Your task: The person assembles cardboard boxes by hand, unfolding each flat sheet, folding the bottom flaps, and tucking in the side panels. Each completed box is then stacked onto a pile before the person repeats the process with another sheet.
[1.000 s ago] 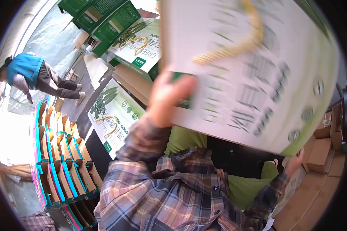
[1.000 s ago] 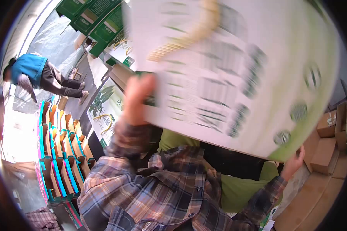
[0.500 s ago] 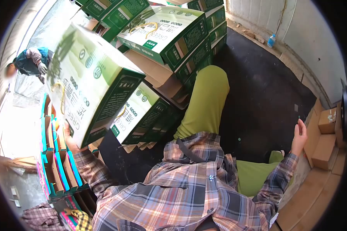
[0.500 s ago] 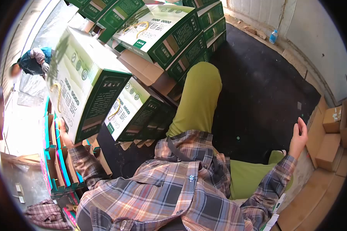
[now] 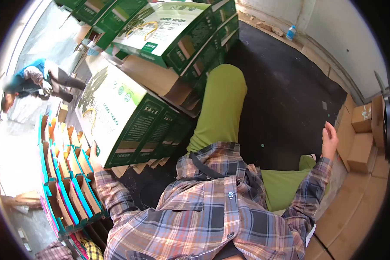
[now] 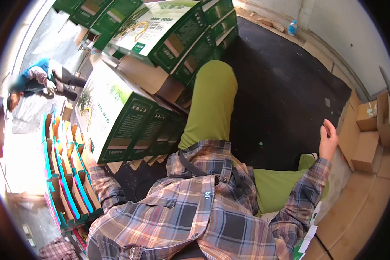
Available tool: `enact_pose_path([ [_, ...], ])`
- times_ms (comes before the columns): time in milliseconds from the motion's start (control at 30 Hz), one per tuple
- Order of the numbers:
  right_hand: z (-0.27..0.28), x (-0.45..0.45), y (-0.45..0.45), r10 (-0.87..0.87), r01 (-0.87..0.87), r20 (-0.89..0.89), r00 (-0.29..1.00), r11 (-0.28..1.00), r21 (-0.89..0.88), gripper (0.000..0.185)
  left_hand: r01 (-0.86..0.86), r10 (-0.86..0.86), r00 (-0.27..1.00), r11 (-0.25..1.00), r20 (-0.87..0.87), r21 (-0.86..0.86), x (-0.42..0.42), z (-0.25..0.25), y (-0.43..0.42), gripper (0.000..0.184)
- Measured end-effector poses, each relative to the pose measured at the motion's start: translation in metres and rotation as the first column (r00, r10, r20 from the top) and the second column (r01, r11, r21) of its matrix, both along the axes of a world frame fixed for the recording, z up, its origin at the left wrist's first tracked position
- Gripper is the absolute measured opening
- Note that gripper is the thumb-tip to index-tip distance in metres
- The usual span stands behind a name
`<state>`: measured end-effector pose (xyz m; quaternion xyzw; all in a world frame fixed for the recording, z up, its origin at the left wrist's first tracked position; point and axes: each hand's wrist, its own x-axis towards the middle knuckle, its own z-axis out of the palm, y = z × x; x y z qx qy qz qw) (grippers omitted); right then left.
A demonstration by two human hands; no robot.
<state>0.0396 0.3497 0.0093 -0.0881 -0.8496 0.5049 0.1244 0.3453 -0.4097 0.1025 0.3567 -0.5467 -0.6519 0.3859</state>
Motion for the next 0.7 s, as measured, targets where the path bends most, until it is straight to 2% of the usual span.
enact_pose_path([
  [33, 0.002, 0.001, -0.001, 0.008, -0.008, 0.003, 1.0, 1.0, 0.007, 0.031, 0.186, -0.161, 0.979, 0.959, -0.127, 0.214, -0.001, 0.006, 0.005, 0.042],
  [133, 0.009, 0.003, -0.004, -0.013, 0.013, -0.001, 1.0, 0.999, 0.037, 0.031, 0.243, -0.21, 0.968, 0.916, -0.134, 0.319, -0.006, 0.011, 0.014, 0.044],
  [167, 0.009, 0.003, -0.004, -0.004, 0.004, -0.016, 1.0, 1.0, 0.013, 0.031, 0.208, -0.186, 0.977, 0.941, -0.104, 0.268, -0.001, 0.001, -0.001, 0.045],
  [200, 0.01, 0.004, -0.003, -0.002, 0.001, -0.029, 1.0, 1.0, -0.004, 0.031, 0.248, -0.257, 0.964, 0.96, 0.062, 0.129, 0.03, -0.025, -0.053, 0.046],
  [233, 0.011, 0.005, -0.003, 0.01, -0.011, -0.05, 0.999, 1.0, -0.015, 0.03, 0.193, -0.167, 0.955, 0.978, 0.245, -0.083, 0.04, -0.025, -0.07, 0.047],
  [267, 0.013, 0.006, -0.002, 0.004, -0.005, -0.066, 0.998, 1.0, -0.016, 0.03, 0.189, -0.06, 0.918, 0.936, 0.392, -0.298, 0.041, -0.027, -0.081, 0.048],
  [300, 0.016, 0.009, -0.004, -0.006, -0.001, -0.106, 0.994, 0.998, -0.067, 0.029, 0.03, 0.14, 0.86, 0.946, 0.49, -0.324, 0.049, -0.029, -0.092, 0.051],
  [333, 0.021, 0.013, -0.004, -0.037, 0.026, -0.144, 0.989, 0.997, -0.078, 0.028, 0.522, 0.275, 0.172, 0.789, 0.946, -0.324, 0.015, 0.047, -0.027, 0.048],
  [367, 0.03, 0.019, 0.0, -0.069, 0.069, -0.138, 0.988, 0.998, -0.003, 0.027, 0.372, 0.457, 0.629, 0.534, 0.629, -0.76, 0.004, 0.046, 0.008, 0.045],
  [400, 0.035, 0.026, 0.008, -0.102, 0.1, -0.18, 0.978, 0.995, -0.023, 0.027, 0.346, 0.902, 0.393, 0.033, 0.177, -0.938, -0.014, 0.056, 0.027, 0.039],
  [433, 0.044, 0.036, 0.015, -0.155, 0.157, -0.212, 0.965, 0.988, -0.009, 0.026, 0.302, 0.752, 0.649, -0.114, 0.117, -0.946, -0.026, 0.068, 0.029, 0.036],
  [467, 0.048, 0.047, 0.023, -0.237, 0.232, -0.223, 0.946, 0.972, -0.05, 0.024, 0.202, 0.532, 0.845, -0.237, 0.047, -0.95, -0.051, 0.083, 0.046, 0.035],
  [533, 0.046, 0.079, 0.047, -0.363, 0.353, -0.281, 0.888, 0.931, -0.087, 0.024, 0.114, 0.381, 0.914, 0.082, 0.137, -0.99, -0.1, 0.095, 0.107, 0.03],
  [567, 0.041, 0.097, 0.063, -0.41, 0.405, -0.283, 0.867, 0.911, -0.078, 0.024, 0.07, 0.039, 0.994, 0.454, 0.099, -0.888, -0.125, 0.086, 0.112, 0.027],
  [600, 0.028, 0.12, 0.077, -0.508, 0.5, -0.232, 0.83, 0.861, -0.097, 0.023, 0.216, 0.09, 0.976, -0.232, 0.2, -0.949, -0.144, 0.094, 0.111, 0.03],
  [667, -0.009, 0.174, 0.099, -0.67, 0.657, -0.135, 0.73, 0.743, -0.128, 0.021, 0.297, -0.174, 0.947, 0.164, 0.269, -0.941, -0.188, 0.077, 0.163, 0.032],
  [700, -0.036, 0.206, 0.108, -0.732, 0.719, -0.089, 0.675, 0.68, -0.142, 0.02, 0.336, -0.286, 0.912, 0.102, 0.296, -0.936, -0.21, 0.065, 0.173, 0.03],
])
